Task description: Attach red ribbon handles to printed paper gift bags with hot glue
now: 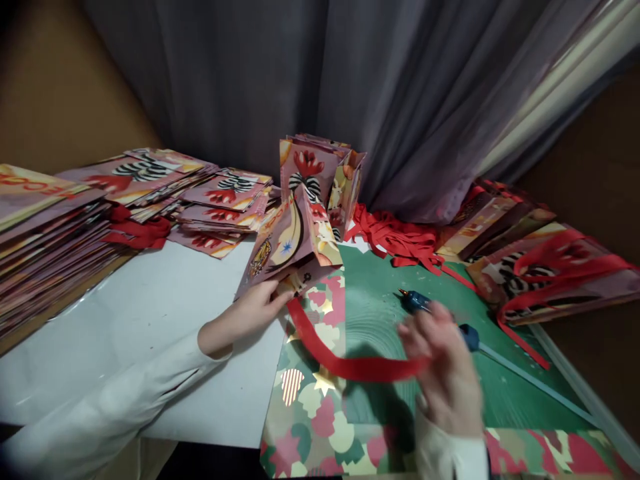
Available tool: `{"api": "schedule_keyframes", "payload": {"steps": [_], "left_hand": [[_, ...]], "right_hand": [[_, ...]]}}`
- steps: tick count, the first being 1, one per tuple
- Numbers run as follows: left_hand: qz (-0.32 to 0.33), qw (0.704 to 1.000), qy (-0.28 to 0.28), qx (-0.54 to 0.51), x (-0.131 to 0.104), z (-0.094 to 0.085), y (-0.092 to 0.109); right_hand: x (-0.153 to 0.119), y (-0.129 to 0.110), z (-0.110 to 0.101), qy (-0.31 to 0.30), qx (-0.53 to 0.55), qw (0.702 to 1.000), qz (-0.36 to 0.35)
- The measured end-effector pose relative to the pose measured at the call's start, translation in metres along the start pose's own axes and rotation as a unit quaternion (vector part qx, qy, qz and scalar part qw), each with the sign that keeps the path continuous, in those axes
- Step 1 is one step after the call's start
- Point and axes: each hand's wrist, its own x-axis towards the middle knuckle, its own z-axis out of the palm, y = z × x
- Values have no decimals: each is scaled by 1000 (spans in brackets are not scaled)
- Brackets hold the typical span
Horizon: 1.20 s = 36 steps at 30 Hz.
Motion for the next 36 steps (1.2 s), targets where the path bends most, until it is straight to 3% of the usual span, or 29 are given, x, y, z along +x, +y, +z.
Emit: {"api": "schedule_keyframes", "payload": {"steps": [2,4,7,10,14,19,36], "left_hand": [[3,1000,-5,8,-3,1,2],[4,1000,-10,12,-6,2,5],[0,1000,-18,10,-7,4,9],[16,999,-14,-27,-7,6,12],[39,996,33,-69,-7,6,13],[-1,999,44,-4,-9,8,14],[18,996,68,49,-15,11,17]], "right_hand": [[26,4,43,-84,74,991,80],[44,11,79,-199,31,971,127],[51,18,106,-252,3,961,115],[45,23,110,-241,-1,966,88],[37,26,108,-215,-28,973,82],[31,21,110,-201,-74,975,67],[32,16,108,-193,-97,975,62]]}}
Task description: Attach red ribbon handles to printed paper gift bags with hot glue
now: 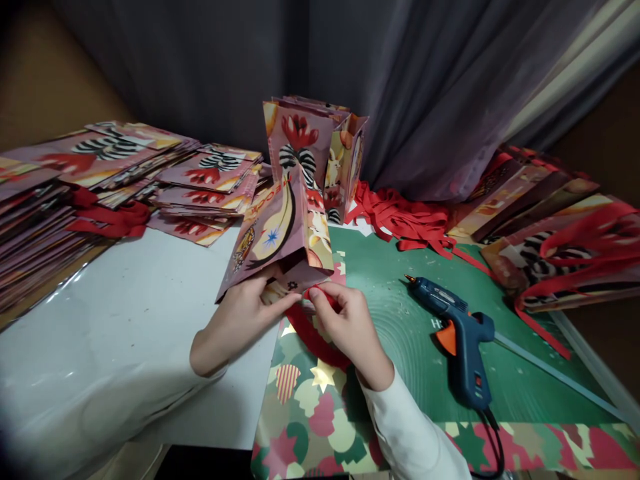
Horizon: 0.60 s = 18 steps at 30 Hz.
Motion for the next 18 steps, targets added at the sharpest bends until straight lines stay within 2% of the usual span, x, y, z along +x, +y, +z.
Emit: {"api": "schedule_keyframes", "payload": {"steps": [8,13,18], "left_hand": [[-7,1000,-5,18,-1,-1,2],[0,999,-6,40,2,-4,6],[17,998,-10,56,0,-3,4]], "right_hand": [[-2,6,-2,38,-87,994,-50],[-3,8,0,15,-75,996,-38],[-4,6,2,18,-50,998,-38]]}}
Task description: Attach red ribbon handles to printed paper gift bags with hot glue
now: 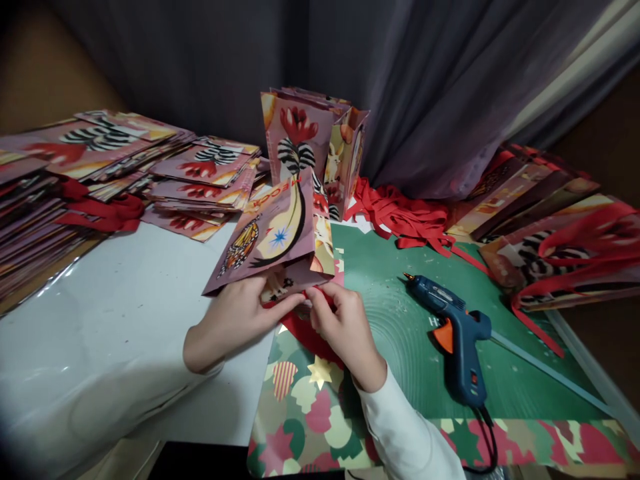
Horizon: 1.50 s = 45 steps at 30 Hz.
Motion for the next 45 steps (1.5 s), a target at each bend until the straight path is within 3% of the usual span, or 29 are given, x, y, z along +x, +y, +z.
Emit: {"api": "schedule_keyframes", "payload": {"steps": [6,10,15,25,31,40,45], "left_hand": [[-4,992,-39,-122,-1,6,-4],[-55,969,-74,-228,0,6,-3],[-117,979,-26,-165,-2,2,2],[-74,985,-7,-157,-5,0,3],[-89,990,10,-105,-3,1,2],[-94,989,-8,-117,-5,4,3],[-86,986,12,-139,-5,3,4]], "right_hand": [[-1,0,2,-15,19,1000,-2],[-1,1,2,-17,41,999,6],[-3,4,4,-6,40,999,-4],[-4,2,8,63,23,998,-7],[-4,5,11,30,78,996,23],[-6,11,15,62,82,994,21],[-5,11,16,51,100,993,21]]}}
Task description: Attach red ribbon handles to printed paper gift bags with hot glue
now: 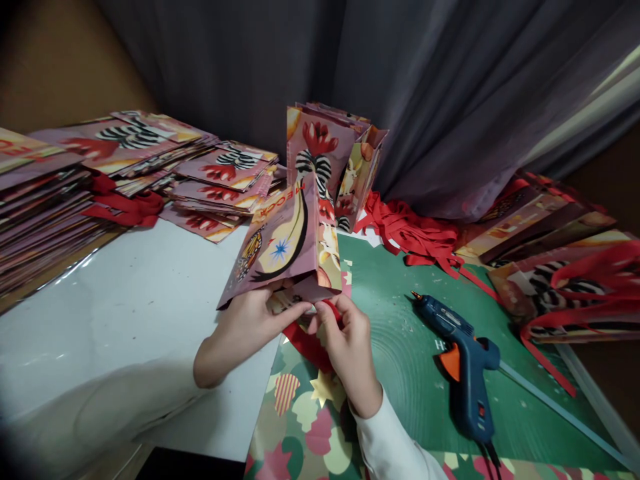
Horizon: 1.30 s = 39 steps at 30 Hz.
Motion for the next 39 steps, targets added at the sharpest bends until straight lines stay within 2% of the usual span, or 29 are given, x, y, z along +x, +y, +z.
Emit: {"api": "schedule_keyframes", "payload": {"steps": [5,8,13,19,24,30,39], "left_hand": [[52,998,43,0,1,2,-2],[62,997,49,21,1,4,-5],[89,992,64,57,1,6,-6],[103,989,59,83,0,6,-4],[97,990,45,94,-1,7,-6],[100,991,40,75,-2,7,-5],[116,990,27,72,-4,7,-4]], "right_hand": [[1,0,2,-20,45,999,10],[1,0,4,-39,68,997,5],[-1,5,6,15,48,999,9],[-7,8,16,49,73,996,16],[-7,4,18,18,74,997,0],[-3,11,10,-28,58,998,3],[1,16,4,-53,70,996,21]]}}
